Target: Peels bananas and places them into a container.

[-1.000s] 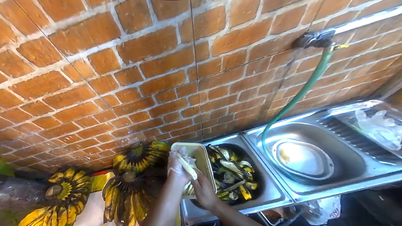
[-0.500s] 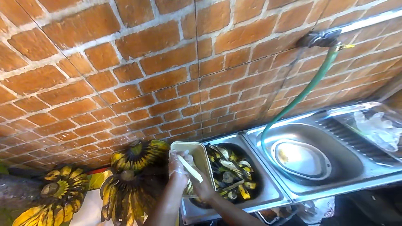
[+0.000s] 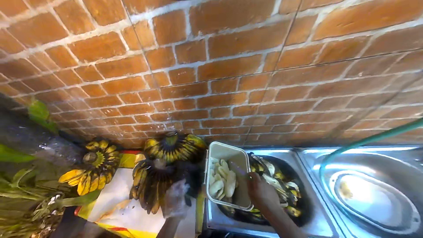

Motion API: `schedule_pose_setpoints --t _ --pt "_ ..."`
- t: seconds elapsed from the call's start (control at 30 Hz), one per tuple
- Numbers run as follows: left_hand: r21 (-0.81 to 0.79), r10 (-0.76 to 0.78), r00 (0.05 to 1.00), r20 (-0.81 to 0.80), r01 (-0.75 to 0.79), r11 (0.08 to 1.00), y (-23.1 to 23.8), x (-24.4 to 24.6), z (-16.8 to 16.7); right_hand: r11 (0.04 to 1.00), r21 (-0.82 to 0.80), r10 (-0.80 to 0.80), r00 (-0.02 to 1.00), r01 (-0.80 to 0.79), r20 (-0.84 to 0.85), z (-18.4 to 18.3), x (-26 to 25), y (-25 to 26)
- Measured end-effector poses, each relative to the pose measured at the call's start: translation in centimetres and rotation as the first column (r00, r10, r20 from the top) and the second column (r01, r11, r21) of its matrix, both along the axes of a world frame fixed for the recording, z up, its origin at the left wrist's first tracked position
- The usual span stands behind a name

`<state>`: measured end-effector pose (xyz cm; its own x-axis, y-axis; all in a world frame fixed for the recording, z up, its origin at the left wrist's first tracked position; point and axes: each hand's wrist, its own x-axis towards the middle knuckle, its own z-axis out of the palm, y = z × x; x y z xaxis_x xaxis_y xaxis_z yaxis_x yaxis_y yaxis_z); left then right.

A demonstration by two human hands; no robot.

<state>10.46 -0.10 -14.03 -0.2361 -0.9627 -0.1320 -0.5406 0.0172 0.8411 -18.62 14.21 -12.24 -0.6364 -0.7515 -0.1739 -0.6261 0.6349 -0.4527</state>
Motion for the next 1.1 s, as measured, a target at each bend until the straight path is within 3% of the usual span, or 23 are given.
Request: schedule_pose_setpoints --t 0.1,0.2,0.33,0.47,0.57,0.8,0.93,1.1 --pt "0.141 -0.051 0.914 0.402 -0.006 0.990 -0.1 4.9 -1.0 0.977 -0.192 0.127 0.979 -0.095 0.161 2.5 2.8 -1.5" --pt "0.157 -0.088 0.836 0.541 0.003 0.988 0.3 7.3 -2.3 0.921 -0.174 0.381 0.900 -0.348 0.213 4.5 7.8 -4.3" --pt "0.214 -0.147 0.836 0.529 0.036 0.976 -0.2 7.6 -2.3 0.825 0.105 0.524 0.821 -0.556 0.227 5.1 14.7 -9.4" --pt "0.250 -0.194 0.849 0.491 0.076 0.965 -1.4 8.6 -2.5 0.780 0.270 0.514 0.824 -0.564 0.238 4.2 18.1 -13.2" --pt "0.252 -0.254 0.815 0.521 0.137 0.958 -1.8 9.5 -3.5 0.786 0.305 0.481 0.842 -0.537 0.245 3.3 19.2 -14.3" --pt "0.322 -0.308 0.833 0.459 0.167 0.932 -2.4 9.7 -3.2 0.822 0.100 0.501 0.796 -0.560 0.340 0.8 18.0 -13.2" --pt "0.445 -0.345 0.835 0.429 0.137 0.885 -3.6 8.2 -1.5 0.727 0.300 0.561 0.786 -0.618 0.260 2.5 18.8 -11.2" --pt "0.492 -0.474 0.700 0.534 0.199 0.848 -4.8 5.7 0.0 0.642 0.443 0.618 0.764 -0.626 0.185 1.9 19.1 -8.1"
